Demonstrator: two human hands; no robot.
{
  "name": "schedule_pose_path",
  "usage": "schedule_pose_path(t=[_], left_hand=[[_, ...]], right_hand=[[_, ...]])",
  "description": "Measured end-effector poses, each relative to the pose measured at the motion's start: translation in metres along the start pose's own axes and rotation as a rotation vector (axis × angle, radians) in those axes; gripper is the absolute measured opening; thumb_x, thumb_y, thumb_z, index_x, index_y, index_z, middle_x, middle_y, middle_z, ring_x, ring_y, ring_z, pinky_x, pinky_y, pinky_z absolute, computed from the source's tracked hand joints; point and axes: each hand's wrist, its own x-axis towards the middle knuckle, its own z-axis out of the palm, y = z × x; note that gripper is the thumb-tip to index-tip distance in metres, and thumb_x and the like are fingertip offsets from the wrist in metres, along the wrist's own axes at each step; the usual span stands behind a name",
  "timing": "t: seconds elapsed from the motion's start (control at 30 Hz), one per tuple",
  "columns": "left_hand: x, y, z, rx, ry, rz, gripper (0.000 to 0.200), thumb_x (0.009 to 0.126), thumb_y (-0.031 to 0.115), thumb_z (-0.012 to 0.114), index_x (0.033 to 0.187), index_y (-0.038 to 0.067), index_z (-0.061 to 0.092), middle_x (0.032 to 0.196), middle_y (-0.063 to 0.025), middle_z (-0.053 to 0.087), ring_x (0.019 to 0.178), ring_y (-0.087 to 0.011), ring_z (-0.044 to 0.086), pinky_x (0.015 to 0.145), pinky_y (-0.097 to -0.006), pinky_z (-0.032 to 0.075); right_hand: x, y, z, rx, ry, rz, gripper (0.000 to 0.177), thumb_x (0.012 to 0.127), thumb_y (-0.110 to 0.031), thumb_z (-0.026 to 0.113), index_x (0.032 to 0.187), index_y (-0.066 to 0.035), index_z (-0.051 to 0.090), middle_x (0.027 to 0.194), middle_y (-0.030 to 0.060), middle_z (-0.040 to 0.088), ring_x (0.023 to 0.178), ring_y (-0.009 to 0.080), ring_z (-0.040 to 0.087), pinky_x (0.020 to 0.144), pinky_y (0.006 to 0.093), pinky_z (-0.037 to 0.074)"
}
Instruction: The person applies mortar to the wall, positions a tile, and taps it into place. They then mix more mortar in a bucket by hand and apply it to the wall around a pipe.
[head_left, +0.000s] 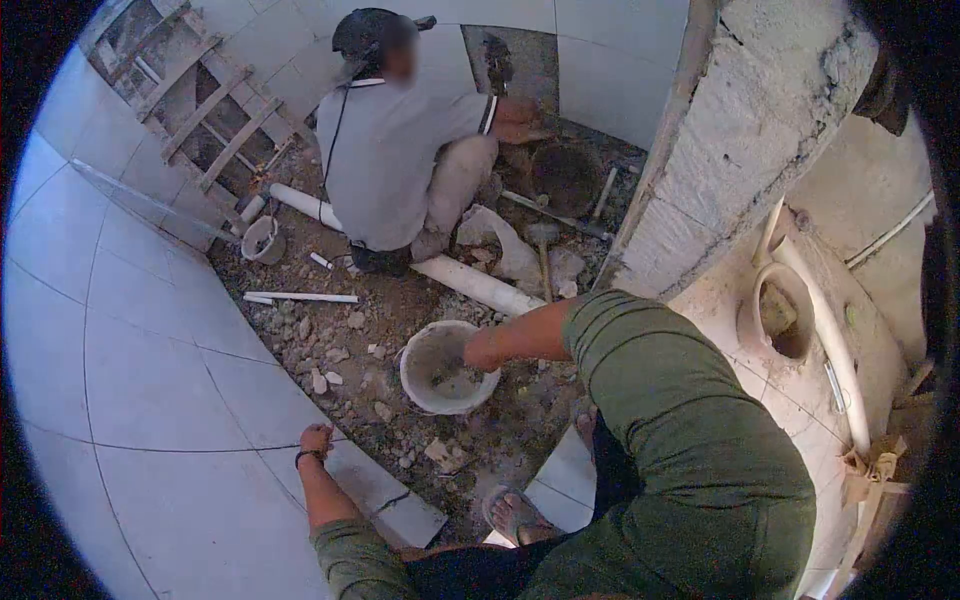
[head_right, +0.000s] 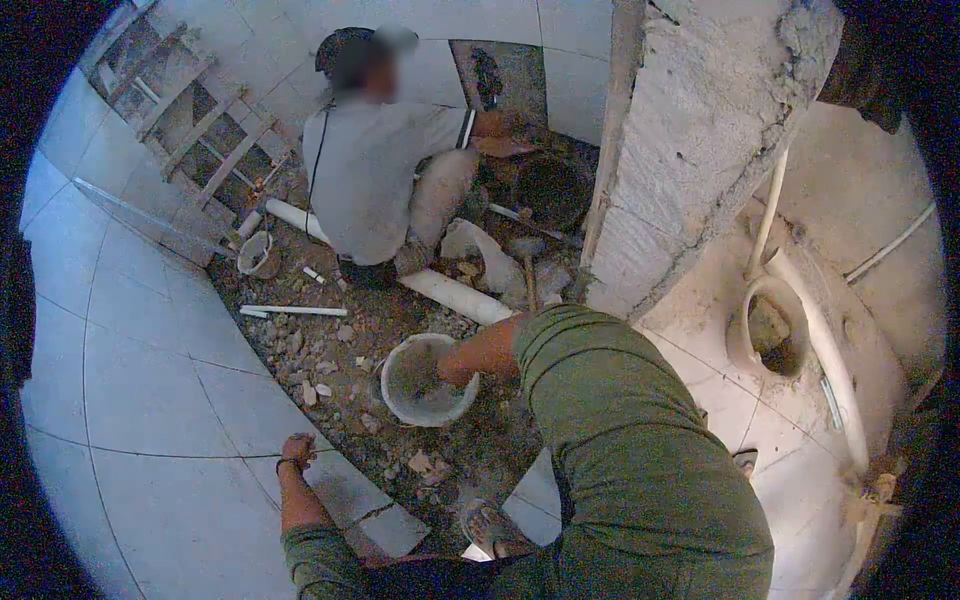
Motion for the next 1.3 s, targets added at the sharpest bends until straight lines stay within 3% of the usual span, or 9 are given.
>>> schedule_pose_path(t=[0.4, 0.47, 0.6, 0.7, 0.77, 0.83, 0.9, 1.03, 1.3], left_hand=[[0.007, -0.008, -0.001, 0.015, 0.028, 0.049, 0.030, 0.079, 0.036, 0.054, 0.097, 0.011, 0.055, 0.078, -0.0052, 0.059, 0.057, -0.0196, 0.057, 0.044, -0.0359, 0.041], [0.070, -0.063, -0.006, 0.192, -0.016, 0.356, 0.029, 0.078, 0.036, 0.055, 0.094, 0.012, 0.055, 0.076, -0.0043, 0.058, 0.056, -0.0187, 0.056, 0.045, -0.0355, 0.041], [0.021, -0.016, -0.003, 0.017, 0.011, 0.062, 0.026, 0.077, 0.035, 0.058, 0.088, 0.012, 0.053, 0.072, -0.0023, 0.056, 0.056, -0.0170, 0.054, 0.045, -0.0345, 0.039], [0.021, -0.017, -0.002, -0.057, 0.014, 0.055, 0.026, 0.077, 0.036, 0.058, 0.085, 0.012, 0.052, 0.072, -0.0018, 0.056, 0.056, -0.0170, 0.054, 0.045, -0.0346, 0.039], [0.079, -0.071, -0.005, 0.116, 0.007, 0.373, 0.027, 0.077, 0.037, 0.058, 0.086, 0.012, 0.052, 0.072, -0.0020, 0.056, 0.057, -0.0168, 0.054, 0.045, -0.0345, 0.039], [0.085, -0.076, -0.007, 0.071, -0.014, 0.358, 0.030, 0.076, 0.039, 0.058, 0.088, 0.012, 0.052, 0.073, -0.0024, 0.056, 0.058, -0.0167, 0.055, 0.045, -0.0341, 0.039], [0.032, -0.028, -0.006, -0.190, -0.045, 0.011, 0.034, 0.075, 0.040, 0.058, 0.092, 0.011, 0.051, 0.074, -0.0031, 0.057, 0.059, -0.0166, 0.057, 0.044, -0.0333, 0.040], [-0.010, 0.007, -0.006, 0.000, 0.033, -0.025, 0.037, 0.076, 0.041, 0.058, 0.095, 0.010, 0.052, 0.076, -0.0037, 0.058, 0.062, -0.0166, 0.058, 0.043, -0.0322, 0.040], [-0.024, 0.016, -0.008, 0.040, 0.033, -0.004, 0.030, 0.078, 0.034, 0.056, 0.091, 0.008, 0.055, 0.075, -0.0046, 0.058, 0.059, -0.0180, 0.058, 0.049, -0.0342, 0.045]], right_hand=[[-0.007, -0.004, -0.014, 0.071, -0.048, 0.063, 0.021, 0.066, -0.011, 0.057, 0.084, -0.004, 0.063, 0.082, 0.0141, 0.061, 0.077, 0.0304, 0.059, 0.060, 0.0445, 0.048], [0.002, -0.002, -0.007, 0.033, -0.052, 0.053, 0.021, 0.066, -0.010, 0.057, 0.085, -0.004, 0.063, 0.083, 0.0134, 0.061, 0.078, 0.0302, 0.059, 0.059, 0.0447, 0.048], [0.015, 0.004, 0.007, -0.026, -0.013, -0.005, 0.020, 0.067, -0.010, 0.057, 0.085, -0.004, 0.063, 0.085, 0.0122, 0.061, 0.080, 0.0296, 0.059, 0.059, 0.0452, 0.048], [-0.001, -0.006, -0.014, 0.031, -0.069, 0.073, 0.020, 0.066, -0.011, 0.057, 0.084, -0.003, 0.063, 0.085, 0.0126, 0.061, 0.080, 0.0295, 0.059, 0.061, 0.0447, 0.048], [-0.001, -0.005, -0.014, 0.024, -0.077, 0.056, 0.021, 0.066, -0.012, 0.058, 0.084, -0.003, 0.062, 0.085, 0.0132, 0.061, 0.079, 0.0296, 0.059, 0.063, 0.0439, 0.048], [0.011, 0.004, 0.001, -0.074, -0.019, -0.106, 0.022, 0.065, -0.012, 0.058, 0.085, -0.003, 0.062, 0.085, 0.0138, 0.061, 0.080, 0.0295, 0.059, 0.065, 0.0427, 0.048], [0.013, 0.005, 0.003, -0.087, -0.002, -0.111, 0.023, 0.064, -0.013, 0.059, 0.085, -0.003, 0.062, 0.085, 0.0145, 0.060, 0.080, 0.0297, 0.059, 0.065, 0.0422, 0.049], [0.011, 0.002, -0.001, 0.083, -0.056, 0.052, 0.024, 0.063, -0.013, 0.061, 0.085, -0.003, 0.062, 0.084, 0.0147, 0.060, 0.080, 0.0299, 0.059, 0.066, 0.0423, 0.049], [0.004, 0.003, -0.001, 0.032, 0.027, -0.037, 0.021, 0.066, -0.010, 0.057, 0.085, -0.004, 0.062, 0.083, 0.0135, 0.060, 0.079, 0.0300, 0.059, 0.063, 0.0430, 0.049]])
